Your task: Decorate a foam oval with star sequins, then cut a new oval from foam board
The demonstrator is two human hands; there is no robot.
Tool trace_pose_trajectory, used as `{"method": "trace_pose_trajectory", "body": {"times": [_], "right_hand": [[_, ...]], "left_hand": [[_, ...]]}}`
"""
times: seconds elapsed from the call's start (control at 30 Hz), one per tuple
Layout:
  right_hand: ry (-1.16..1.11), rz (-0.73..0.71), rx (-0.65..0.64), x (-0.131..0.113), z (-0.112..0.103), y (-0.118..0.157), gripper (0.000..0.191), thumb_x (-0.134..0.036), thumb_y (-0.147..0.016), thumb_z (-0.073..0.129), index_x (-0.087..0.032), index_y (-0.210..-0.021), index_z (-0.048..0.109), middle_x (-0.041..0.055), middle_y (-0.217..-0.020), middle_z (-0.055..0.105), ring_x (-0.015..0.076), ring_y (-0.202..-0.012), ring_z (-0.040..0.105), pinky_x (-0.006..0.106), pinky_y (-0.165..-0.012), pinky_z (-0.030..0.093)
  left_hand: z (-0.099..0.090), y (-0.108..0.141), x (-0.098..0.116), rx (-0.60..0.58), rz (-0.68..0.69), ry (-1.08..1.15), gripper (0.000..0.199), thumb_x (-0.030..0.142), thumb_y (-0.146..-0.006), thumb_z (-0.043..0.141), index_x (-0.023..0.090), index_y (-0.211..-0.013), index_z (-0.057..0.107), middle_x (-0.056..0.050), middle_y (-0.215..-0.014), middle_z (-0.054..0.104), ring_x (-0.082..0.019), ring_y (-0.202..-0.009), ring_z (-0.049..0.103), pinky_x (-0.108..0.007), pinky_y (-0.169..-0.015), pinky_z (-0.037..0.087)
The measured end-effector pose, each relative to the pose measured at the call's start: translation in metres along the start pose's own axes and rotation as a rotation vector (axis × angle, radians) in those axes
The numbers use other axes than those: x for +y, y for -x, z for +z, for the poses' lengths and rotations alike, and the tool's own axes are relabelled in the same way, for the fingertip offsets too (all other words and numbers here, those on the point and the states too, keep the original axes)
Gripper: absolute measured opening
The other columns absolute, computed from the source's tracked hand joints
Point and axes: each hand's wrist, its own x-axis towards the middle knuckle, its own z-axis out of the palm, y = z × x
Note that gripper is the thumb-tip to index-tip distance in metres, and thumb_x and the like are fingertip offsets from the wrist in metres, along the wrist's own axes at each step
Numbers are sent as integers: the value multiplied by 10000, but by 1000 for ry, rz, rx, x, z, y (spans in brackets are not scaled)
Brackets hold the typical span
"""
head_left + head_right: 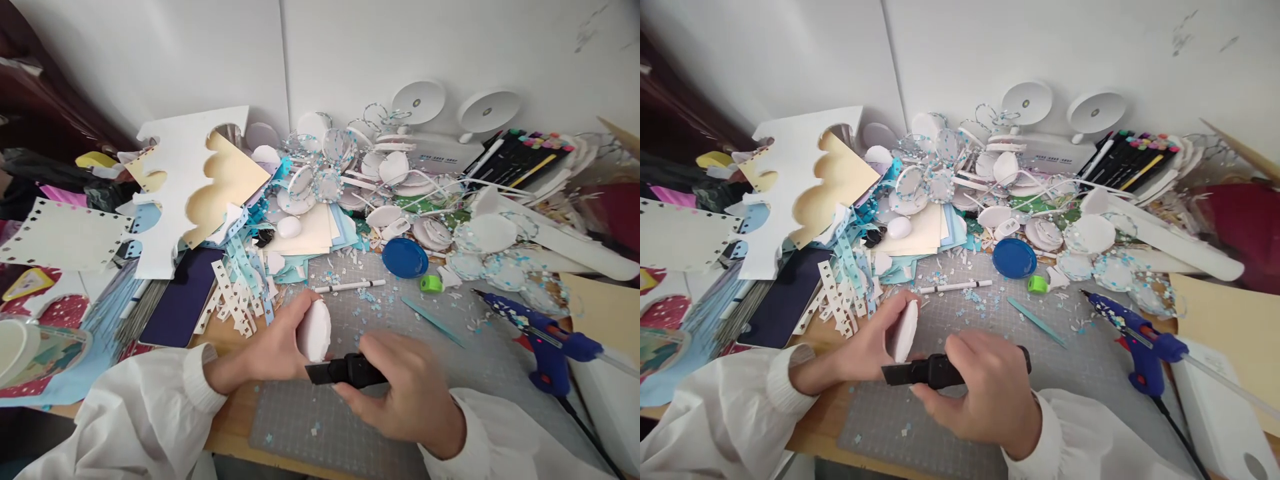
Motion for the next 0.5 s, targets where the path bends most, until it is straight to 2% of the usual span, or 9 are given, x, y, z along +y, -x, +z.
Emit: {"method": "trace_pose_trajectory", "body": {"times": [0.27, 0.5], "right_hand": [[17, 31, -28, 3, 6, 1, 356, -477, -825, 510, -210, -607, 420, -16, -512, 484, 128, -467, 465, 267, -479, 270], [25, 7, 5, 0, 11, 1, 361, -478, -834, 502, -203, -607, 442, -13, -518, 497, 123, -465, 467, 271, -479, 277]], "left_hand": [[-3, 2, 0, -56, 17, 2, 609, 328, -603, 759, 191, -1062, 384, -4, -933, 436, -151, -809, 421, -249, -694, 354], [-4, 4, -2, -58, 5, 44, 540, 211, -560, 761, 209, -943, 382, 26, -847, 413, -110, -713, 375, -216, -587, 313]]}}
